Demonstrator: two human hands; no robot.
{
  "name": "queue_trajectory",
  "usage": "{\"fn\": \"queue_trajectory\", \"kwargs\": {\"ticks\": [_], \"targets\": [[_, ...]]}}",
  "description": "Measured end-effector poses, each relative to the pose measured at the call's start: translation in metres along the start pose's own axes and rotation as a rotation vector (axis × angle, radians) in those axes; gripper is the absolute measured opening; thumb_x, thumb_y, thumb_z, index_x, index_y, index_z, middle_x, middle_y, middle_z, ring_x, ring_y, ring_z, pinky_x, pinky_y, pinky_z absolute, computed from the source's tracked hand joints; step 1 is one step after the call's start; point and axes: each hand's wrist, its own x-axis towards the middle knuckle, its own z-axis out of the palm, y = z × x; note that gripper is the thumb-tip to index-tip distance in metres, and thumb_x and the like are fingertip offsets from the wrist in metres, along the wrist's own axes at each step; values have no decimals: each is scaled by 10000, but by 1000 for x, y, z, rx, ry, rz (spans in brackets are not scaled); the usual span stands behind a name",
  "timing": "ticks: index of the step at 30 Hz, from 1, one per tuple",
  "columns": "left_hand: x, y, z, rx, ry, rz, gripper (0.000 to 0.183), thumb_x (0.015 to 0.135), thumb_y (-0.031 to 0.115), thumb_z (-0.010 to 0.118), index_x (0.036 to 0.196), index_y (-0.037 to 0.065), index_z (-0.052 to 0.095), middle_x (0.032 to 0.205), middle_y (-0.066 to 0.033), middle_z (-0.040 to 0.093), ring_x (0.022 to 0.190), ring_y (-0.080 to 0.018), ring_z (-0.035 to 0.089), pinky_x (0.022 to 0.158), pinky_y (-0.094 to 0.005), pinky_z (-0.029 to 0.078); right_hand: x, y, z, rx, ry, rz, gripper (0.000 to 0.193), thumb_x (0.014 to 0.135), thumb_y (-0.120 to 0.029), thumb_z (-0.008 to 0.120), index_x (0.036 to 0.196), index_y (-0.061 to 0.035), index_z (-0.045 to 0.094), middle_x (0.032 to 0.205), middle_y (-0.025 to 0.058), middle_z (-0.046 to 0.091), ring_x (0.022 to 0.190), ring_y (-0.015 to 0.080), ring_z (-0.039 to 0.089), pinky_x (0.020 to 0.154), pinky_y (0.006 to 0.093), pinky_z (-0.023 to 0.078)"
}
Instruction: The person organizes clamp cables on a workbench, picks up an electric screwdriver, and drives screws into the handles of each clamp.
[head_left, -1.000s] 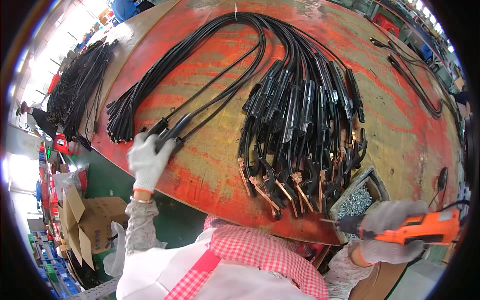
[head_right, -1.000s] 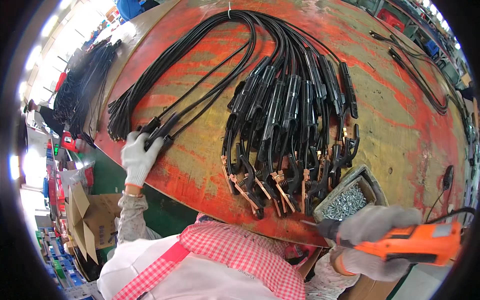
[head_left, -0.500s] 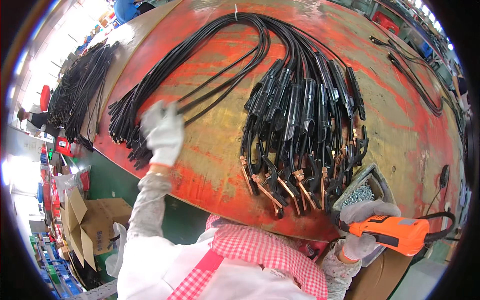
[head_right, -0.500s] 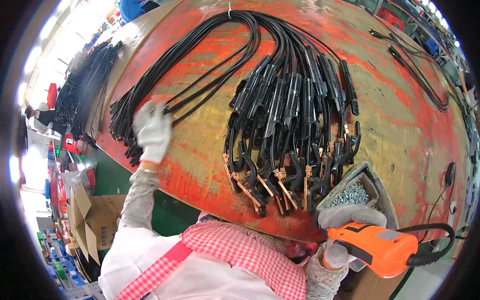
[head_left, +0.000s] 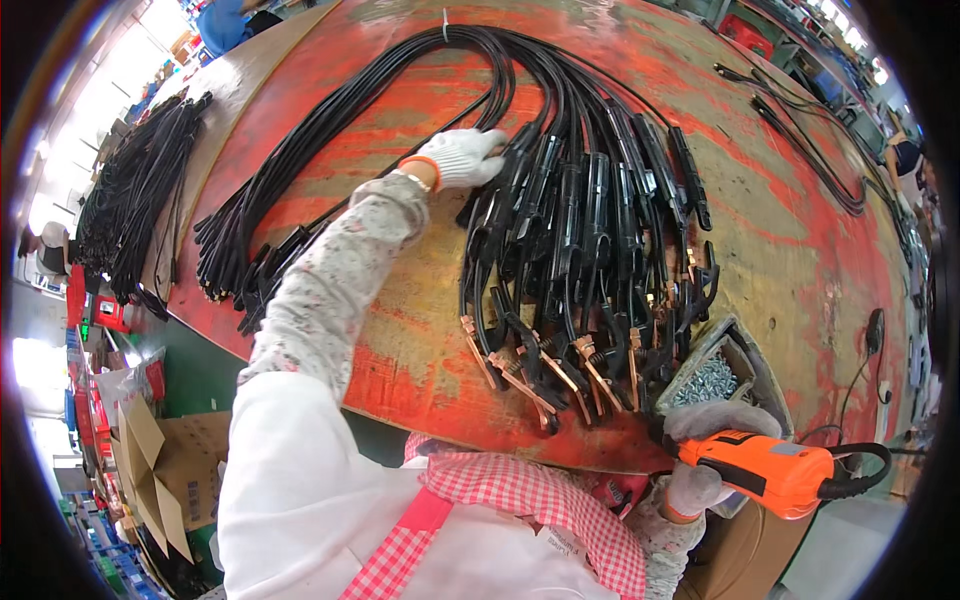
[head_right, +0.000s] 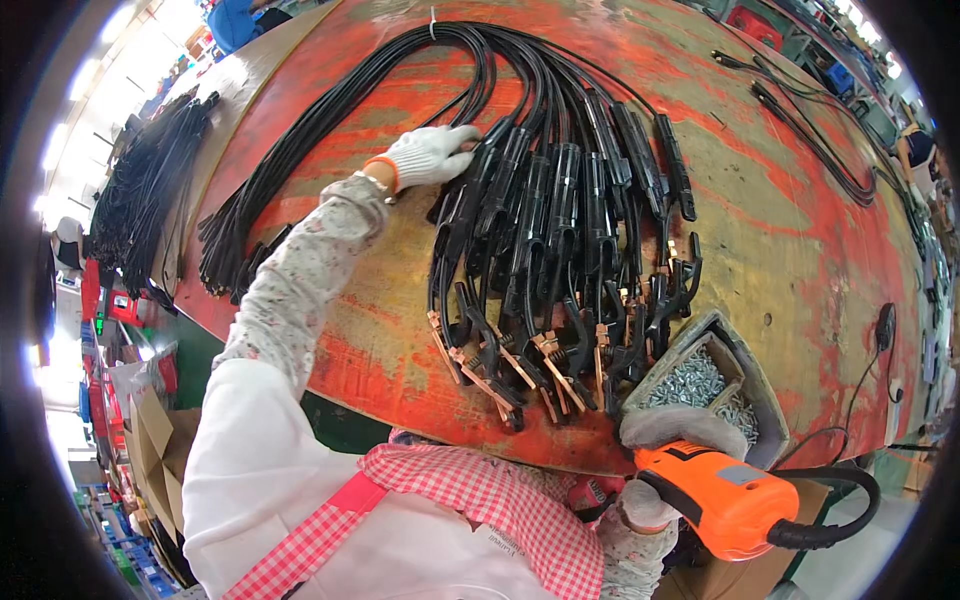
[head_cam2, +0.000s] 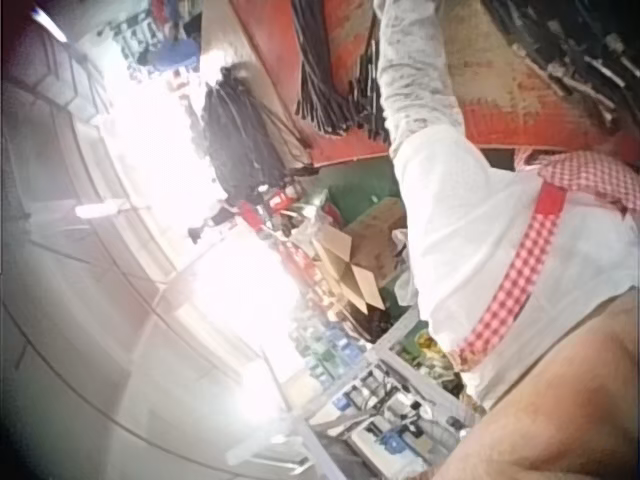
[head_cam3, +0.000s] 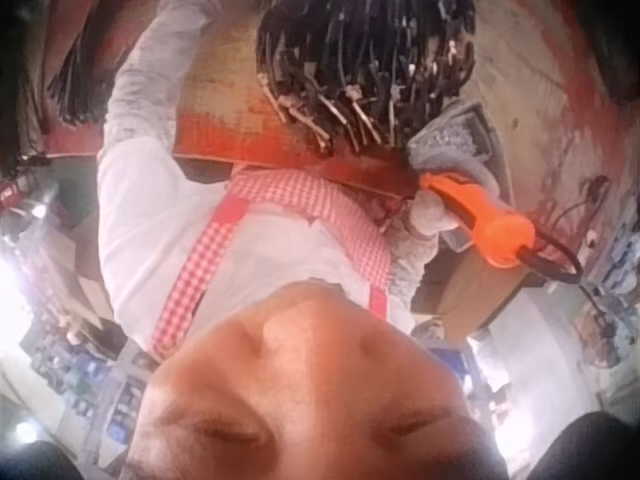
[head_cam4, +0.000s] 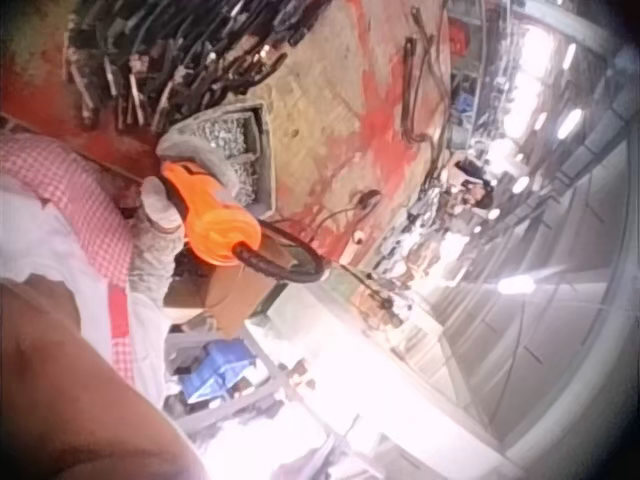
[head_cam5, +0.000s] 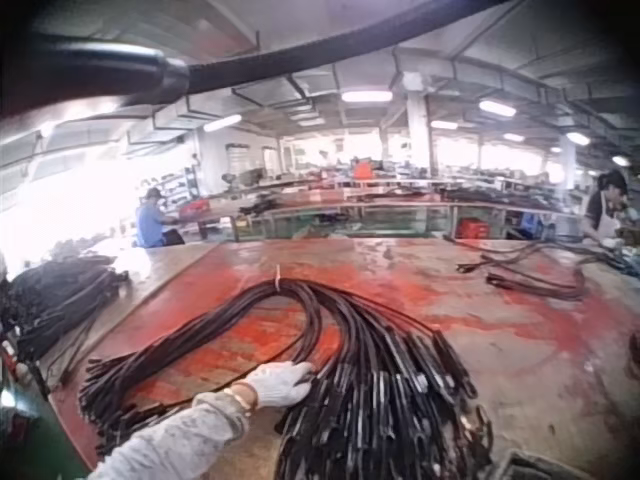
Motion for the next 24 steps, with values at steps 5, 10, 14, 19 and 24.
{"fn": "queue_trajectory", "kwargs": {"ticks": [5, 10, 14, 19, 24], "targets": [[-48, -3, -5, 218, 5, 56, 389, 887, 220, 491, 1263, 118, 493, 945, -209, 628, 884, -384, 625, 767, -484, 494, -2, 9, -10, 48, -82, -60, 829, 605, -465, 880, 1145, -15, 439, 853, 180, 612, 766, 302, 637, 671, 402, 544], [-73, 5, -2, 307, 1, 107, 405, 894, 207, 523, 1289, 139, 459, 959, -195, 594, 809, -374, 631, 698, -477, 513, 2, 9, -5, -114, -67, -177, 759, 764, -581, 708, 1177, -9, 431, 769, 129, 551, 584, 225, 570, 486, 368, 500], [-93, 2, 5, 83, 3, 37, 445, 901, 284, 546, 1321, 189, 435, 1076, -226, 551, 881, -394, 629, 751, -478, 519, -1, 9, -5, -107, -45, -172, 755, 761, -572, 716, 1184, -13, 437, 778, 125, 549, 587, 228, 567, 493, 370, 499], [-93, 4, 7, -189, 40, -177, 550, 855, 271, 562, 1371, 178, 395, 1186, -231, 561, 1027, -391, 596, 882, -444, 477, 2, 7, -3, -65, -54, -173, 741, 758, -577, 715, 1188, -36, 446, 787, 118, 548, 590, 229, 566, 492, 369, 493], [-95, -17, 5, -854, 85, -230, 651, 857, 223, 625, 1400, -12, 354, 1197, -91, 561, 907, -167, 609, 793, -319, 515, 0, 10, -6, -108, -27, -208, 723, 758, -570, 720, 1190, -57, 451, 798, 116, 551, 587, 225, 561, 483, 366, 484]]}}
